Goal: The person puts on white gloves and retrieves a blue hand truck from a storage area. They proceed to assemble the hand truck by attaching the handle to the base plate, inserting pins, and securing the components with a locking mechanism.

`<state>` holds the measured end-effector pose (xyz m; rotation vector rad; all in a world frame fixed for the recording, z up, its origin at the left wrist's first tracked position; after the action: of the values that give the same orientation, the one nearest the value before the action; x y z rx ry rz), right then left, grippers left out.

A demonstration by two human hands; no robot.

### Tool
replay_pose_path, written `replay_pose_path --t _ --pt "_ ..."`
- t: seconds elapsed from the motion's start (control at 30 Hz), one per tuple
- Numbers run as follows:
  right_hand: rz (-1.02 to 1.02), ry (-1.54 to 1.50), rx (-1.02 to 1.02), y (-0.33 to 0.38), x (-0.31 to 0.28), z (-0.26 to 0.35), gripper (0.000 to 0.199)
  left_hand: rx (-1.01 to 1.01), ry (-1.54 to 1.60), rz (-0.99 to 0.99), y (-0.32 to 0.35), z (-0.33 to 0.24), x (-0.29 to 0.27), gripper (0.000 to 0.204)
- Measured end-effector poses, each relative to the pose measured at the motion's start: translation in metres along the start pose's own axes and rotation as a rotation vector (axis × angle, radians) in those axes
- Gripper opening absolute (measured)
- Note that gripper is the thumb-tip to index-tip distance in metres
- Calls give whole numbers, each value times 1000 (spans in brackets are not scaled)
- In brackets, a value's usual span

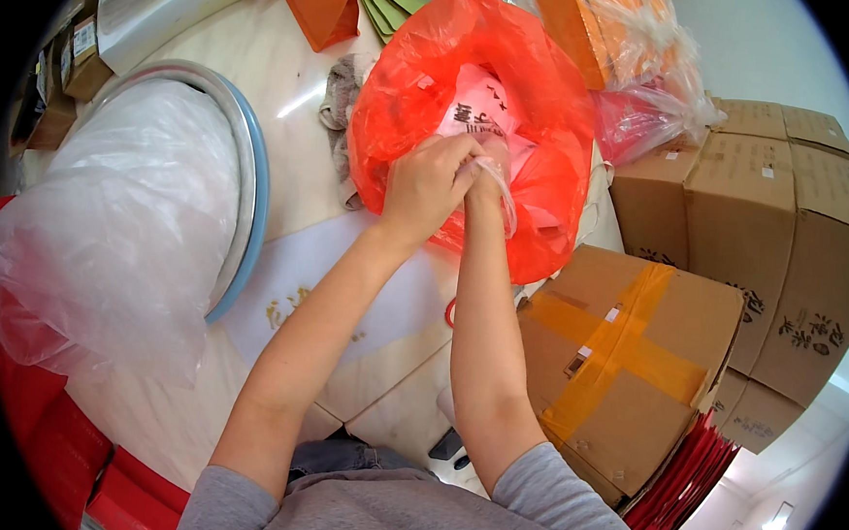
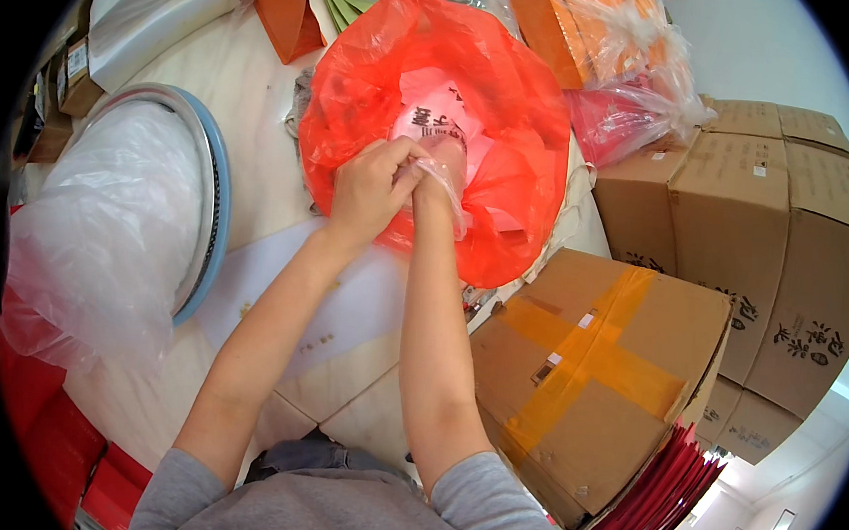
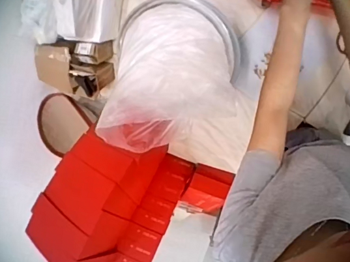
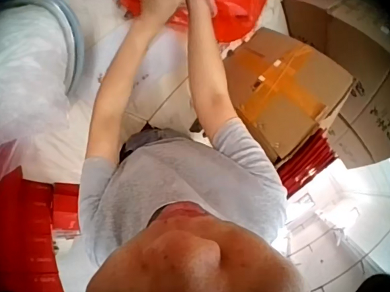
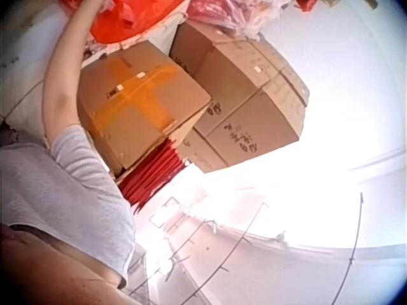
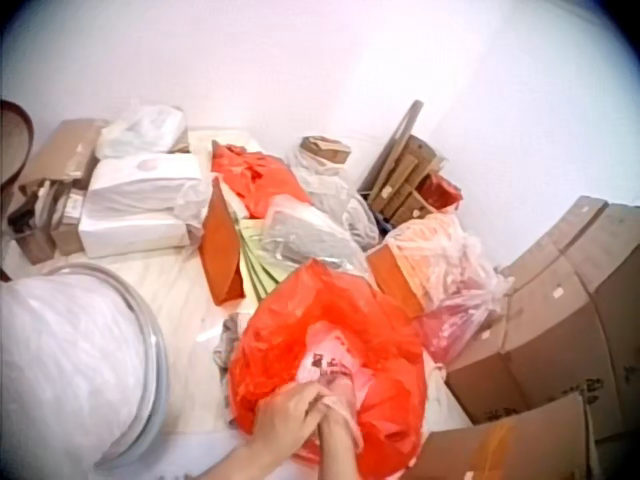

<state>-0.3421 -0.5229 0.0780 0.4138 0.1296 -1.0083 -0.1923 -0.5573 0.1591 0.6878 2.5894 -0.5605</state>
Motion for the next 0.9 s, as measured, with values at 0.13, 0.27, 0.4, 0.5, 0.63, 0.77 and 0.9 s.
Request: replay_pose_path --t 0.13,0.27,0.4,0.5,0.63,0.77,0.9 --pt "-15 -227 -112 31 0 4 14 -42 13 -70 -2 5 2 10" --pt "-97 30 -346 109 -5 27 15 -126 128 -74 -8 7 6 10" --pt "34 -172 -303 176 -18 76 12 -157 110 -5 3 15 13 12" --pt "-57 -637 -381 192 -42 116 10 -174 165 -38 3 19 14 15" --pt "145 -592 -367 169 -73 130 10 -192 134 -7 0 15 0 17" --pt "227 169 -225 164 -37 111 24 -214 84 74 -4 14 -8 15" --pt "-29 671 -231 121 -13 55 25 -273 178 134 -2 8 -17 14"
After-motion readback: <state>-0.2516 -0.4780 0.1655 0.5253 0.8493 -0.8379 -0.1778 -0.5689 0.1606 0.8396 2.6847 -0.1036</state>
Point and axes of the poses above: each hand's wrist, its own y-axis away from the middle knuckle, its own x-axis out of the palm, z = x × y, the point moved 4 cm from there along -y, towards the middle knuckle, and after that the axes turned 12 degrees about -y, right-handed, at the moved point
